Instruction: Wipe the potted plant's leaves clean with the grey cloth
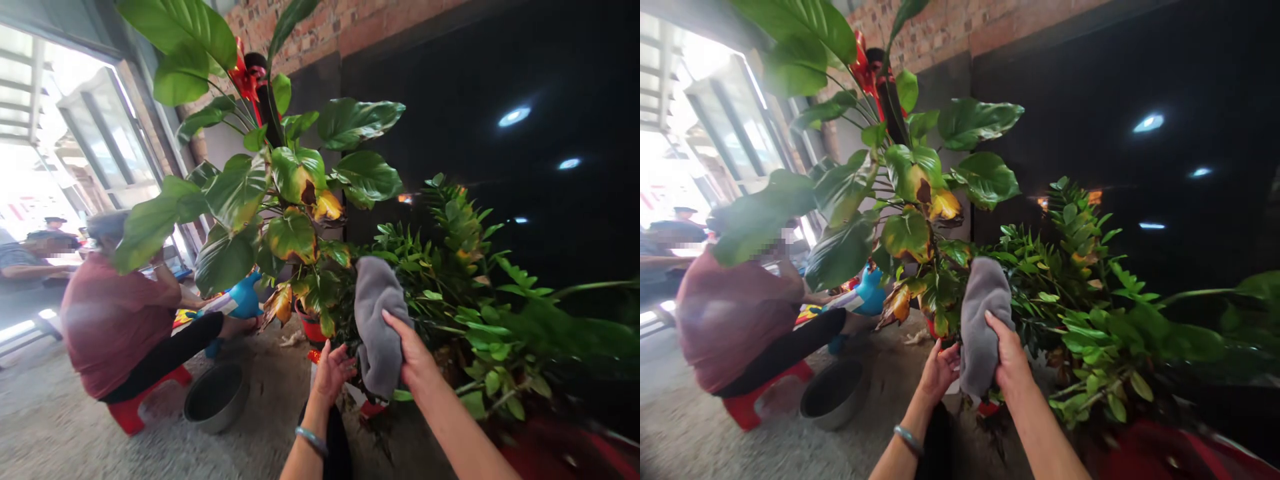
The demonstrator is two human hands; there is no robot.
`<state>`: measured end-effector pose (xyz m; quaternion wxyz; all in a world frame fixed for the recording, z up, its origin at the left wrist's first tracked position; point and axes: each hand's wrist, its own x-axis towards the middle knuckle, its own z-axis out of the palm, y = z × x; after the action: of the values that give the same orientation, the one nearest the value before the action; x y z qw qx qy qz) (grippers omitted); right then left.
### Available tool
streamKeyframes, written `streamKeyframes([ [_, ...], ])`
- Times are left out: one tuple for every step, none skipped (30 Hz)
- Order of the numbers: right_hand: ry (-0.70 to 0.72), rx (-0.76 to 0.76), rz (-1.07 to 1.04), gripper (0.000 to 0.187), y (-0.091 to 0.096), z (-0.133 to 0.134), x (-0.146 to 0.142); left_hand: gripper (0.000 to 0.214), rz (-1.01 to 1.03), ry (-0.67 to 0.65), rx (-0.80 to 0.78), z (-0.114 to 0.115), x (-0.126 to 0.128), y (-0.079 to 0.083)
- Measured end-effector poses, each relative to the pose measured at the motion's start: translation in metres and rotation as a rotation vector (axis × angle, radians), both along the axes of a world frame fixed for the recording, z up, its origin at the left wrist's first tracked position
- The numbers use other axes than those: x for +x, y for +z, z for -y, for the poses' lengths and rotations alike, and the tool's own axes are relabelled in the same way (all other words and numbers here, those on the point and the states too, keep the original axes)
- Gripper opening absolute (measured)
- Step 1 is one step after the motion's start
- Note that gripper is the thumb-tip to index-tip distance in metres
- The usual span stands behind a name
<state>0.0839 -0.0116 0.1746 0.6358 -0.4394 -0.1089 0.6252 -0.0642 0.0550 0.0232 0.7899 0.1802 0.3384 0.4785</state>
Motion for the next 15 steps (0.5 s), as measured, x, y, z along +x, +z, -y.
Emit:
streamKeyframes([
  [0.062, -0.073, -0.034, 0.03, -0.013, 0.006, -0.001, 0.044, 0.003, 0.009, 0.001, 0.0, -0.001, 0.001],
  [0.116, -0.14, -0.053, 0.03, -0.028, 0.015, -0.004, 0.044, 0.011, 0.012, 0.012, 0.0, 0.0, 0.001],
  [0.176, -0.183, -0.065, 0.033, -0.041, 0.027, -0.007, 0.045, 0.02, 0.011, 0.026, 0.001, 0.0, 0.001],
  [0.225, -0.18, -0.078, 0.035, -0.051, 0.039, -0.01, 0.046, 0.032, 0.009, 0.043, 0.001, 0.001, 0.001],
  [0.263, -0.164, -0.081, 0.038, -0.057, 0.05, -0.012, 0.047, 0.04, 0.013, 0.052, 0.001, 0.002, 0.0],
  [0.279, -0.139, -0.08, 0.041, -0.057, 0.059, -0.013, 0.047, 0.046, 0.022, 0.051, 0.001, 0.003, 0.0],
  [0.265, -0.106, -0.073, 0.043, -0.051, 0.064, -0.012, 0.046, 0.046, 0.034, 0.044, 0.001, 0.004, -0.001],
  [0.222, -0.069, -0.06, 0.045, -0.041, 0.065, -0.009, 0.045, 0.036, 0.046, 0.028, 0.001, 0.005, -0.001],
  [0.144, -0.027, -0.046, 0.045, -0.027, 0.06, -0.005, 0.043, 0.02, 0.058, 0.009, 0.001, 0.005, -0.002],
  [0.036, 0.024, -0.034, 0.045, -0.012, 0.053, 0.0, 0.04, 0.002, 0.071, -0.006, 0.001, 0.006, -0.002],
  [-0.078, 0.079, -0.027, 0.045, 0.003, 0.042, 0.006, 0.038, -0.015, 0.085, -0.015, 0.001, 0.006, -0.002],
  [-0.186, 0.13, -0.037, 0.042, 0.016, 0.03, 0.011, 0.036, -0.029, 0.101, -0.017, 0.001, 0.006, -0.002],
  [-0.254, 0.161, -0.066, 0.039, 0.024, 0.019, 0.015, 0.034, -0.041, 0.121, -0.02, 0.002, 0.007, -0.001],
  [-0.285, 0.161, -0.108, 0.034, 0.026, 0.009, 0.018, 0.031, -0.052, 0.142, -0.022, 0.002, 0.007, -0.001],
  [-0.277, 0.129, -0.158, 0.029, 0.023, 0.002, 0.019, 0.027, -0.065, 0.164, -0.021, 0.003, 0.007, 0.0],
])
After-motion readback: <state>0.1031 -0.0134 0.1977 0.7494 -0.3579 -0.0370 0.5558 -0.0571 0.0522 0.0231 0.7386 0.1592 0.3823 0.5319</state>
